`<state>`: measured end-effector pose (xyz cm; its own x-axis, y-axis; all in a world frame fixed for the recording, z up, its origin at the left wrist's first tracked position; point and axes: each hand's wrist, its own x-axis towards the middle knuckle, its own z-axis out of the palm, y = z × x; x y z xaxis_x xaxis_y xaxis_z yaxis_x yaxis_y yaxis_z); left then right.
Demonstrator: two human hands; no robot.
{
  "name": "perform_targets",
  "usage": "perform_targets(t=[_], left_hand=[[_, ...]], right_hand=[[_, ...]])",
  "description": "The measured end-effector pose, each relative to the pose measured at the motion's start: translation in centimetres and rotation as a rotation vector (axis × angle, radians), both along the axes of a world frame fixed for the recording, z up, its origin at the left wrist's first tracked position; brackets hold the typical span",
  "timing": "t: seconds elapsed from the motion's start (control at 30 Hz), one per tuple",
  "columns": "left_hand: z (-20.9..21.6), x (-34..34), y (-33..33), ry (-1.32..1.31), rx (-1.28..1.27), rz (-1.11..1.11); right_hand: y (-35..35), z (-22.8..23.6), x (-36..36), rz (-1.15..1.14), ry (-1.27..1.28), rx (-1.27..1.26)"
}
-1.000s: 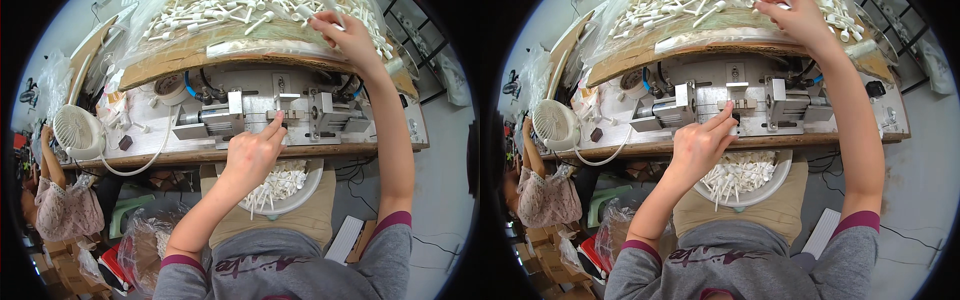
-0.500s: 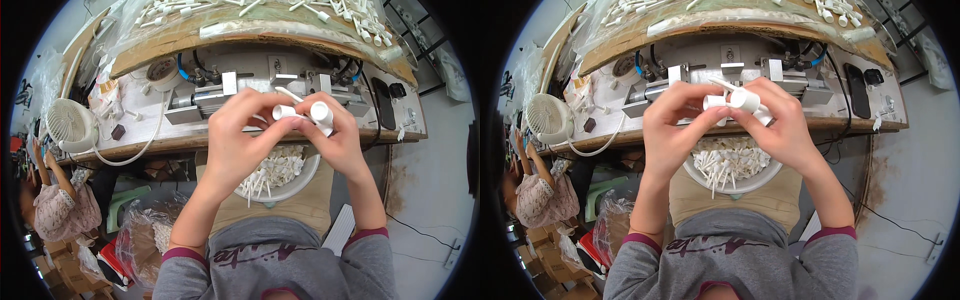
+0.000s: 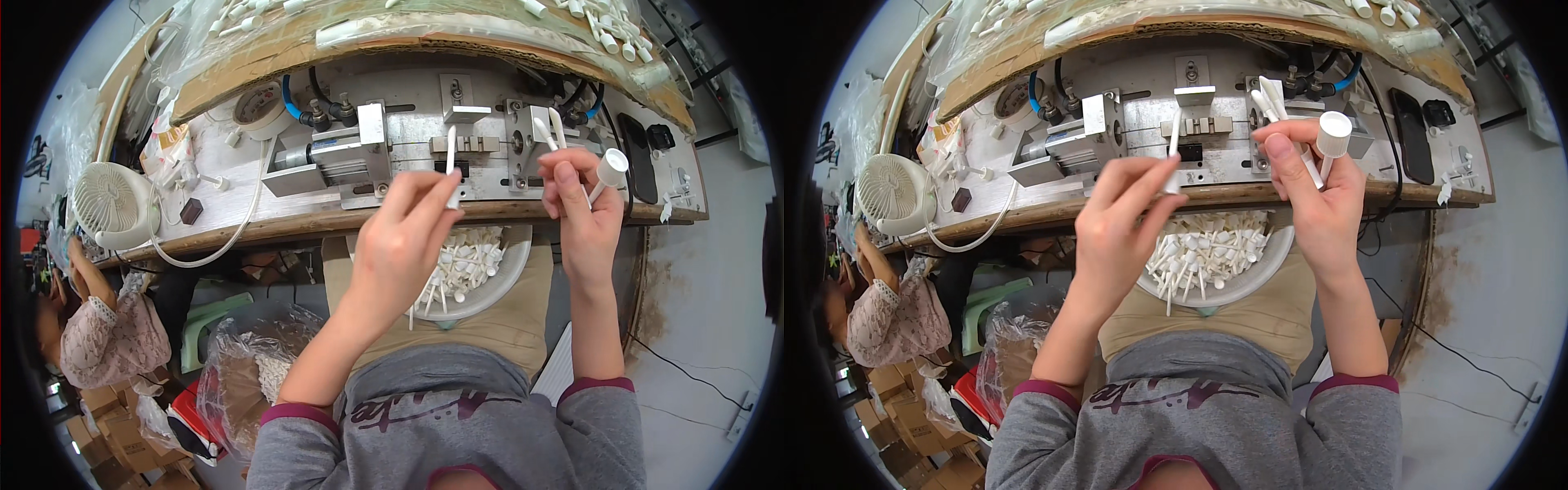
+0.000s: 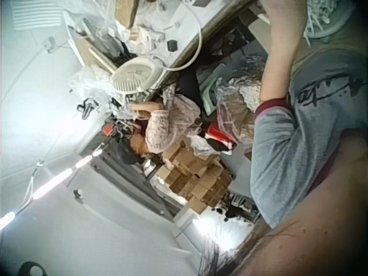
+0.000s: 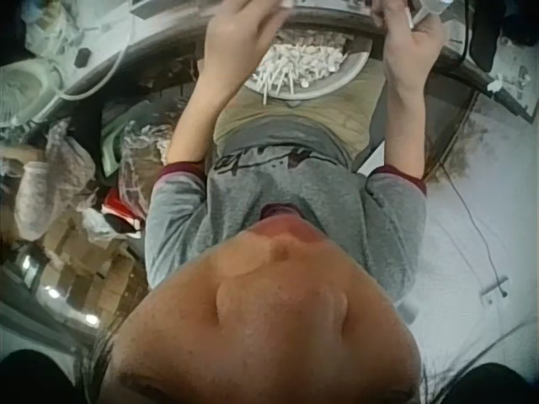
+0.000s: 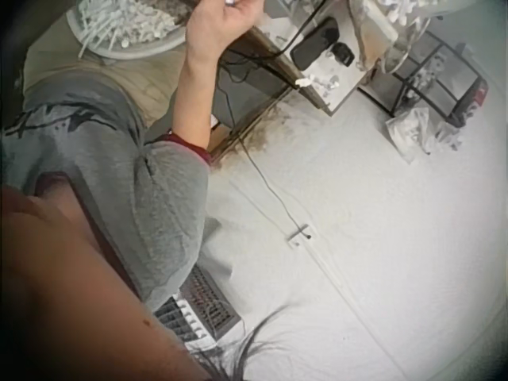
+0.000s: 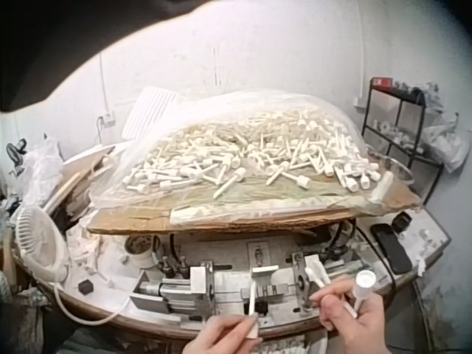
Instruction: Assembling plastic dropper components using a specialized pneumatic press on a workbench.
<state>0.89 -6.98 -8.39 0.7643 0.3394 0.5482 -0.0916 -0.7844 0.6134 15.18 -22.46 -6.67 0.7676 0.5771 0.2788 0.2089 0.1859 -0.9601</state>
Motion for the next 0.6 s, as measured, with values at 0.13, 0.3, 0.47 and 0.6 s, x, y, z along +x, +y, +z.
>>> perform_targets(t=[0.13, 0.3, 0.47, 0.6], left_hand=[[-1.7, 1.0, 0.1, 0.074, 0.191, 0.023], [-0.2, 2.3, 0.6, 0.181, 0.447, 0.107], [0.0, 2.3, 0.8, 0.208, 0.415, 0.088], [0.9, 2.0, 0.1, 0.032, 0.059, -0.030]], right_hand=[[0.5, 0.1, -1.3, 0.021, 0.164, 0.056], [0.5, -0.3, -1.9, 0.023, 0.272, 0.105], [0.6, -0.4, -2.4, -0.057, 0.211, -0.010], [1.1, -0.8, -3.6, -0.092, 0.088, -0.086]])
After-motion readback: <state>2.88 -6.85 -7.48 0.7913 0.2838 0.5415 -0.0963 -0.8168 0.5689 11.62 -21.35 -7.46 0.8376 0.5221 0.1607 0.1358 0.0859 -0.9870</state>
